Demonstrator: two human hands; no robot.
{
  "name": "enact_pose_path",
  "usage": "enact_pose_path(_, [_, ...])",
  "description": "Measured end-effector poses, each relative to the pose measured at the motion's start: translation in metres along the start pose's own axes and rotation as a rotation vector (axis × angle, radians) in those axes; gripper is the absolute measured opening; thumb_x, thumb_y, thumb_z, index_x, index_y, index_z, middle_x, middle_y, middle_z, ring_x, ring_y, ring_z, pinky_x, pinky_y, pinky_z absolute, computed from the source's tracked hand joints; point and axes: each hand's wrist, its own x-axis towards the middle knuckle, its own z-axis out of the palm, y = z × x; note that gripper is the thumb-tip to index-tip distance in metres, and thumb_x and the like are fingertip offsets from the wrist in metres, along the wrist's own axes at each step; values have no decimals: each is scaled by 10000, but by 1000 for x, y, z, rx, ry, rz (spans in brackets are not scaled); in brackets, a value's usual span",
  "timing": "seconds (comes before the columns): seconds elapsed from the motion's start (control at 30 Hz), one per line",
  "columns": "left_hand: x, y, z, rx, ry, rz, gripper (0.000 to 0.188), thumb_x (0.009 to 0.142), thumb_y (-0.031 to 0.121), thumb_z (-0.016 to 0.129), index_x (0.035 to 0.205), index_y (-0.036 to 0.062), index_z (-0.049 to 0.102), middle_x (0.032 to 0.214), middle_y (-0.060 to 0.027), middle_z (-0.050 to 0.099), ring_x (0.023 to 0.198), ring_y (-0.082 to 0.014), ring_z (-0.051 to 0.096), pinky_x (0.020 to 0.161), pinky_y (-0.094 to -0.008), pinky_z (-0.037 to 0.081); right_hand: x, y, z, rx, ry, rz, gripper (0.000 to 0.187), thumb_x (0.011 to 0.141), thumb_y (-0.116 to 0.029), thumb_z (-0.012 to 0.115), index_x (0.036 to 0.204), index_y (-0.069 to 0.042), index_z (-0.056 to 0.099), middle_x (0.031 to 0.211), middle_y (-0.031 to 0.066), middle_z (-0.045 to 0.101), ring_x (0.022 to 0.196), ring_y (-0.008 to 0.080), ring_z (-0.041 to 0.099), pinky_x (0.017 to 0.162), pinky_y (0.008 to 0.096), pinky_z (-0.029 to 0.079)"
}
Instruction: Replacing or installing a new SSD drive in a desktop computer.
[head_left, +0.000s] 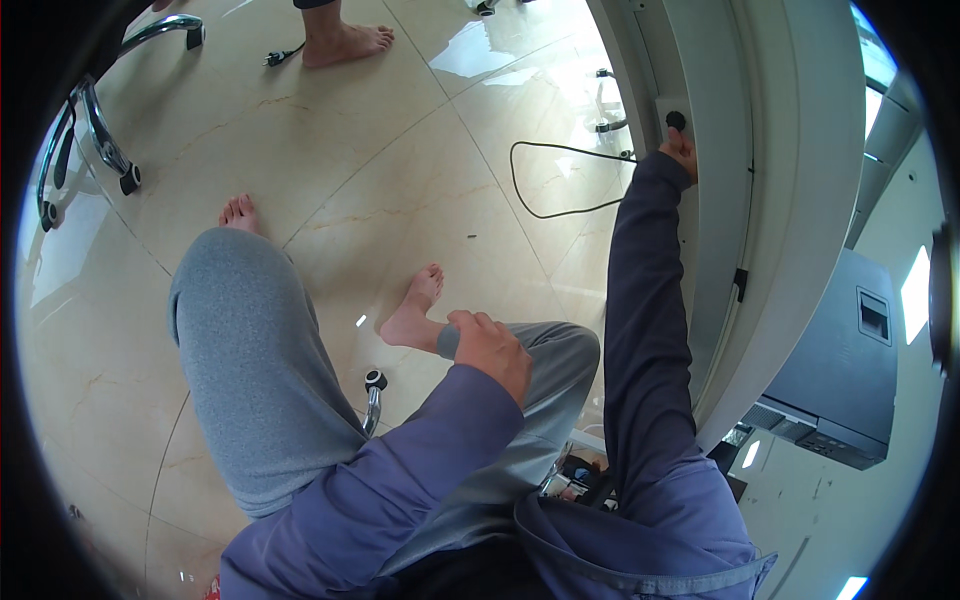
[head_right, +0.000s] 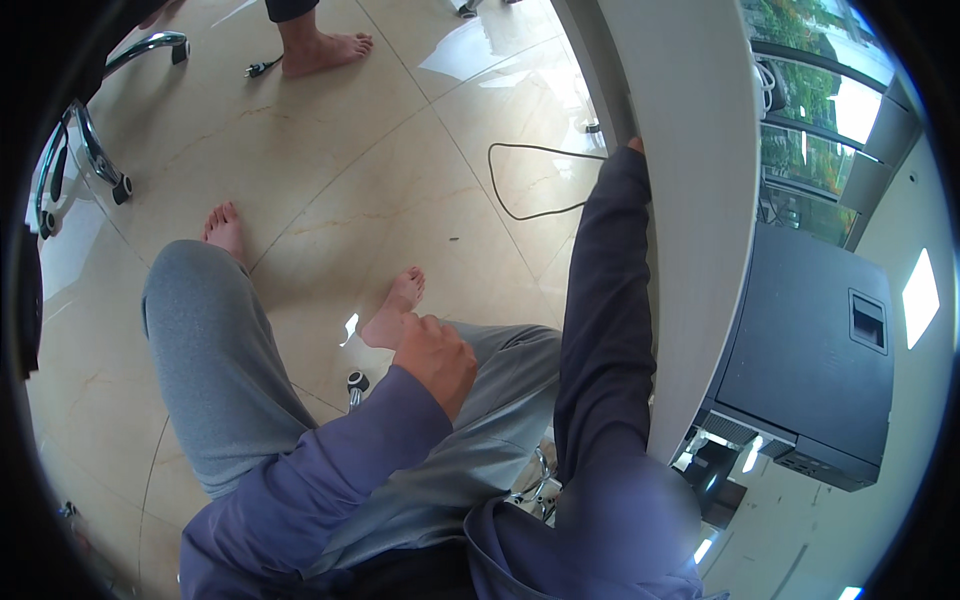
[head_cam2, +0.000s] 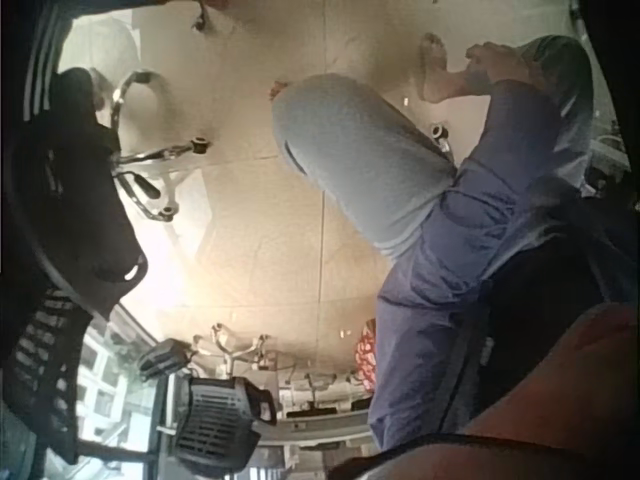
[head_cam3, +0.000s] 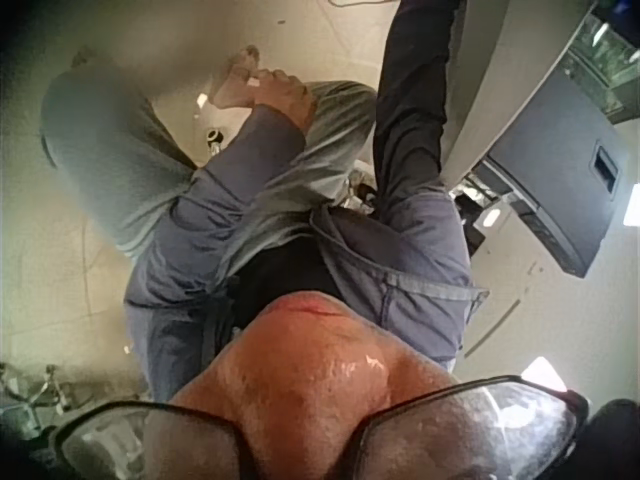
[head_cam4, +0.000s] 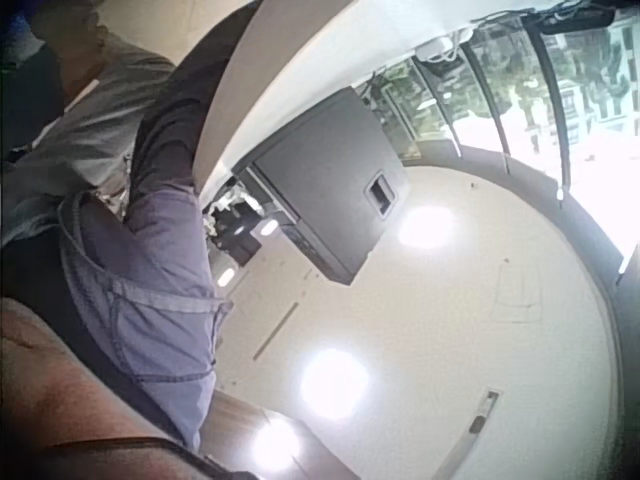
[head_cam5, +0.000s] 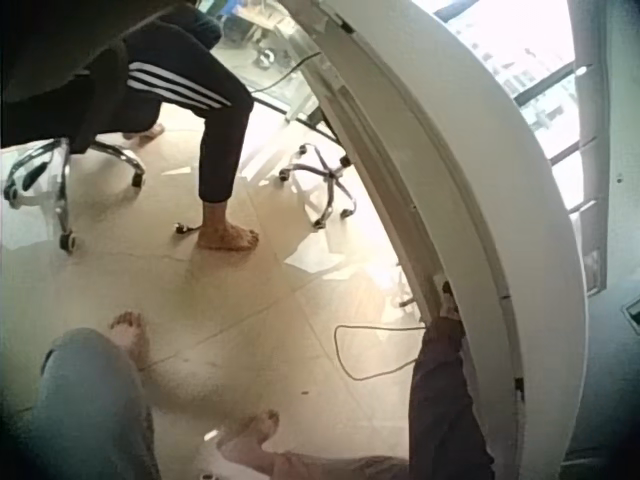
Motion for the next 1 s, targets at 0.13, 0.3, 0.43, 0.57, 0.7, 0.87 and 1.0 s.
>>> enact_pose_path(0.13, [-3, 0, -2, 8, 10, 3, 335, 986, 258, 540, 1187, 113, 765, 1142, -151, 704, 1140, -379, 616, 1022, -629, 378, 8, 8, 5, 234, 76, 19, 170, 830, -68, 842, 913, 27, 729, 817, 124, 766, 690, 202, 713, 668, 301, 572])
enact_pose_path(0.3, [-5, -2, -5, 9, -20, 14, 328, 989, 248, 540, 1181, 114, 768, 1141, -145, 705, 1145, -374, 615, 1016, -623, 378, -5, -6, 8, -44, 38, -7, 125, 841, -19, 799, 922, 32, 718, 829, 132, 766, 716, 207, 726, 691, 313, 585])
enact_pose_path(0.43, [-6, -1, -2, 10, -11, 15, 323, 987, 242, 543, 1178, 114, 770, 1140, -139, 704, 1142, -365, 614, 1015, -617, 376, -5, 0, 12, -69, -5, -92, 79, 867, 36, 725, 942, 44, 699, 885, 149, 769, 735, 215, 735, 720, 330, 601])
enact_pose_path(0.57, [-10, 2, -10, 3, 4, 52, 321, 987, 238, 545, 1177, 111, 769, 1137, -140, 703, 1133, -362, 615, 1015, -620, 376, 28, 42, 5, 98, 8, -49, 94, 872, 40, 704, 966, 43, 695, 911, 147, 769, 746, 221, 738, 721, 331, 599])
enact_pose_path(0.7, [-14, -2, -1, 22, -2, 11, 319, 984, 240, 549, 1174, 110, 771, 1136, -143, 706, 1128, -367, 619, 1014, -622, 376, -13, 4, 0, -102, -59, -163, 97, 892, -7, 691, 973, 29, 733, 858, 123, 767, 742, 205, 735, 704, 323, 590])
enact_pose_path(0.87, [-16, -2, -11, 4, -20, 26, 318, 982, 243, 553, 1176, 115, 770, 1145, -148, 708, 1133, -370, 620, 1009, -617, 385, -24, -33, -6, -169, -32, -48, 135, 929, -100, 692, 960, -10, 787, 779, 101, 755, 704, 187, 721, 663, 321, 578])
enact_pose_path(1.0, [-18, -3, -8, 30, 26, 16, 315, 973, 248, 566, 1171, 115, 772, 1147, -153, 706, 1134, -371, 620, 1006, -608, 391, -58, -44, -8, -5, -186, -45, 154, 931, -140, 725, 950, 4, 778, 774, 123, 751, 655, 194, 714, 605, 321, 565])
